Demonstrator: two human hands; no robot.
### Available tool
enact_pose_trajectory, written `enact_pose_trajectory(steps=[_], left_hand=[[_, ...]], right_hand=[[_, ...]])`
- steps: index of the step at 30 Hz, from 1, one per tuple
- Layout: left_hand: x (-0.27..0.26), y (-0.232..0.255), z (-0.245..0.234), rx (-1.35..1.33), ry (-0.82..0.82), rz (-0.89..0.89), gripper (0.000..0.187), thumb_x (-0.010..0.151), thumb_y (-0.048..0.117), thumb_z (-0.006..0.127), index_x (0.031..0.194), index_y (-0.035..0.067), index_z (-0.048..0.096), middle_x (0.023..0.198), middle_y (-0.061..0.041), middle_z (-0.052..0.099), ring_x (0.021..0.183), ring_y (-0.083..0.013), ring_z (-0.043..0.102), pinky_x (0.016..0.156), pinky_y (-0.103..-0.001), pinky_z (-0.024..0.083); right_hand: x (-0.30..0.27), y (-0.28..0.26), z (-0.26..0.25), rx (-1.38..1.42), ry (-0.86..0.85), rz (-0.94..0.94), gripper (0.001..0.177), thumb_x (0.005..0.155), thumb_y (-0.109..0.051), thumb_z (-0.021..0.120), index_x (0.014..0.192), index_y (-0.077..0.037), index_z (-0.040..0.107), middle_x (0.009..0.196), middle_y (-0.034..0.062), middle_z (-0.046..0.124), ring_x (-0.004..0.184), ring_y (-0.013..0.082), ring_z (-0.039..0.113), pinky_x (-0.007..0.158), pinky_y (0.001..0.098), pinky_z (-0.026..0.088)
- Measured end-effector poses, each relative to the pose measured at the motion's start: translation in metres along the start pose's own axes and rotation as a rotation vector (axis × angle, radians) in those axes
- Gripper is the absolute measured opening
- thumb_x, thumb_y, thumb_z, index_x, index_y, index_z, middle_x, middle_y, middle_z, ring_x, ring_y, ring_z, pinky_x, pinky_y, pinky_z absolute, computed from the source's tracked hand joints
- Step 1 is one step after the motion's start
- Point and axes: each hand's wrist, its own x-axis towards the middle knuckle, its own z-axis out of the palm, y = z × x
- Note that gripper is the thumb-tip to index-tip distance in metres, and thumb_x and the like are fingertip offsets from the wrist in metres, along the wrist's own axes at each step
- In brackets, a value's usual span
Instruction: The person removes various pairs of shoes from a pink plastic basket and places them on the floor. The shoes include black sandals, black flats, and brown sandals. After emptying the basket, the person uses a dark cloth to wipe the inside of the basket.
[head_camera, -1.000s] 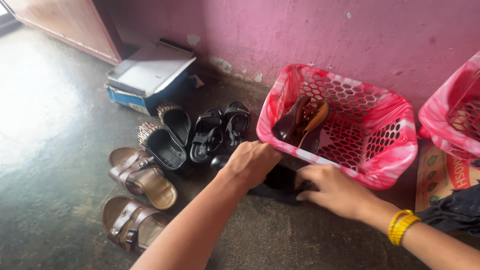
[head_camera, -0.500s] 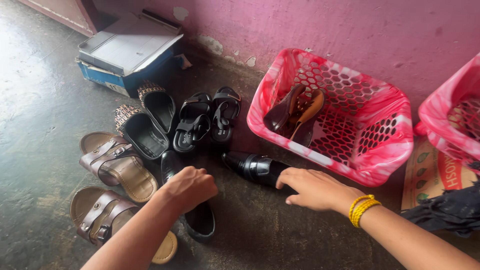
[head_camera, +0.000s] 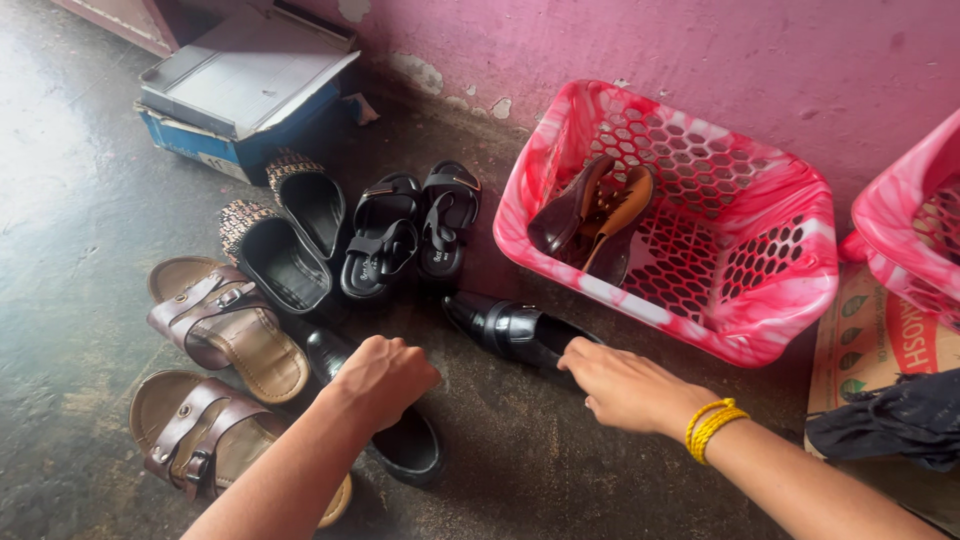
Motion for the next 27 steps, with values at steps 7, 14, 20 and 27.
enact_pose_trajectory(steps=[7,14,20,27], left_hand=[[-0.011,-0.008,-0.034,-0.125,0.020,-0.079,0.032,0.086,0.042,0.075,0.100,0.013,0.073,0.088,-0.006,0.074,0.087,-0.0235,0.074,0.073,-0.036,0.059],[-0.011,0.003,-0.042,-0.242,0.466,0.014,0.047,0.079,0.038,0.078,0.116,0.011,0.065,0.106,-0.009,0.067,0.105,-0.0257,0.065,0.078,-0.039,0.058],[0.009,0.029,-0.028,-0.176,0.211,0.097,0.066,0.074,0.039,0.084,0.134,0.023,0.061,0.122,-0.010,0.061,0.110,-0.0282,0.062,0.083,-0.042,0.055],[0.011,0.036,-0.015,-0.099,0.029,-0.119,0.042,0.091,0.024,0.073,0.132,0.027,0.062,0.123,-0.008,0.062,0.107,-0.0275,0.066,0.078,-0.037,0.059]], right_hand=[[-0.018,-0.034,0.012,-0.050,0.018,-0.241,0.062,0.074,0.013,0.057,0.134,0.001,0.048,0.132,0.0141,0.051,0.121,0.0330,0.059,0.101,0.0426,0.049],[-0.017,-0.085,0.013,-0.105,-0.058,-0.387,0.059,0.071,0.010,0.066,0.127,0.004,0.049,0.128,0.0205,0.052,0.123,0.0372,0.056,0.104,0.0433,0.048],[-0.011,-0.105,0.026,-0.125,0.050,-0.547,0.063,0.066,0.012,0.068,0.126,0.008,0.049,0.142,0.0278,0.047,0.132,0.0383,0.048,0.106,0.0433,0.044],[-0.014,-0.097,0.011,-0.072,0.048,-0.454,0.061,0.071,0.010,0.062,0.131,0.002,0.056,0.141,0.0196,0.050,0.131,0.0344,0.051,0.107,0.0422,0.044]])
